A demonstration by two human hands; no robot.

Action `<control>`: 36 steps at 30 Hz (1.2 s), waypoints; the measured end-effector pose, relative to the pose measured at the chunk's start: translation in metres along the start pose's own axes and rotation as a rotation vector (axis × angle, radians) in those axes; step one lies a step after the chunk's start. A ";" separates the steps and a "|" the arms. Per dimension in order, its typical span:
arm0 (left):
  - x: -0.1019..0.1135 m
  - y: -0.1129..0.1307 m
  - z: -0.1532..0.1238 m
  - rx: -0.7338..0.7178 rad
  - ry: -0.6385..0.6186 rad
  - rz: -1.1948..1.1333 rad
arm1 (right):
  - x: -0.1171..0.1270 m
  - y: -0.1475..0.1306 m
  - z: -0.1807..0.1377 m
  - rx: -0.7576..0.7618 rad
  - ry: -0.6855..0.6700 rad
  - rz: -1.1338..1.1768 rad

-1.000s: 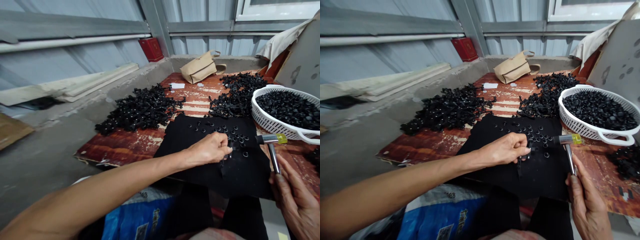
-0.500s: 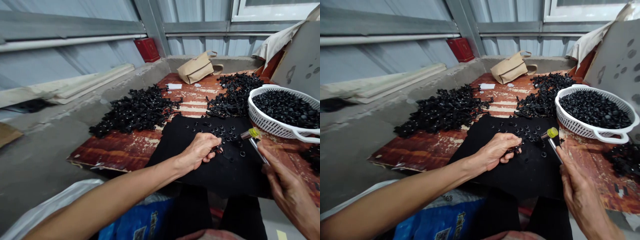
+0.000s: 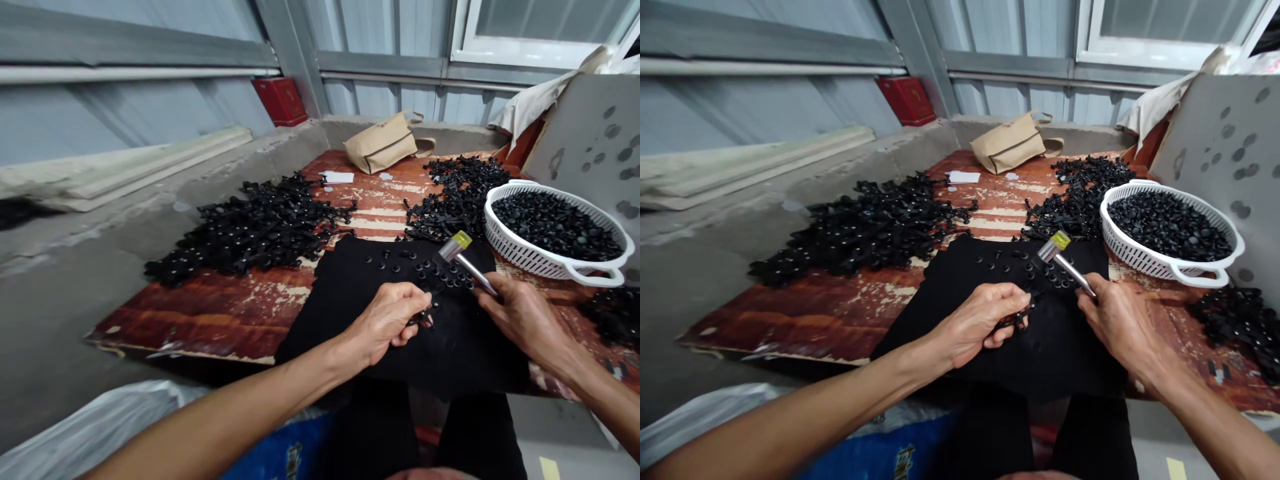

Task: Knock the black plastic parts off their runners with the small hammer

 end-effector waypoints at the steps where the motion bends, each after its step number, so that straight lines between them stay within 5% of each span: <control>1: 0.001 -0.002 -0.003 0.004 -0.008 0.002 | 0.000 -0.004 0.007 -0.006 -0.034 -0.043; 9: 0.010 -0.011 -0.016 -0.050 -0.054 0.003 | -0.005 -0.017 0.029 -0.035 -0.170 -0.287; 36: 0.013 -0.018 -0.012 -0.106 -0.087 -0.083 | -0.006 -0.032 0.020 0.012 -0.187 -0.377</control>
Point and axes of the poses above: each hand's wrist, its own z-axis towards the middle knuckle, its own x-axis out of the back of the hand, y = z × x, the point moved 1 cm from there along z, towards the middle knuckle, and after that the axes turned 8 degrees about z, right-handed, at the moved point
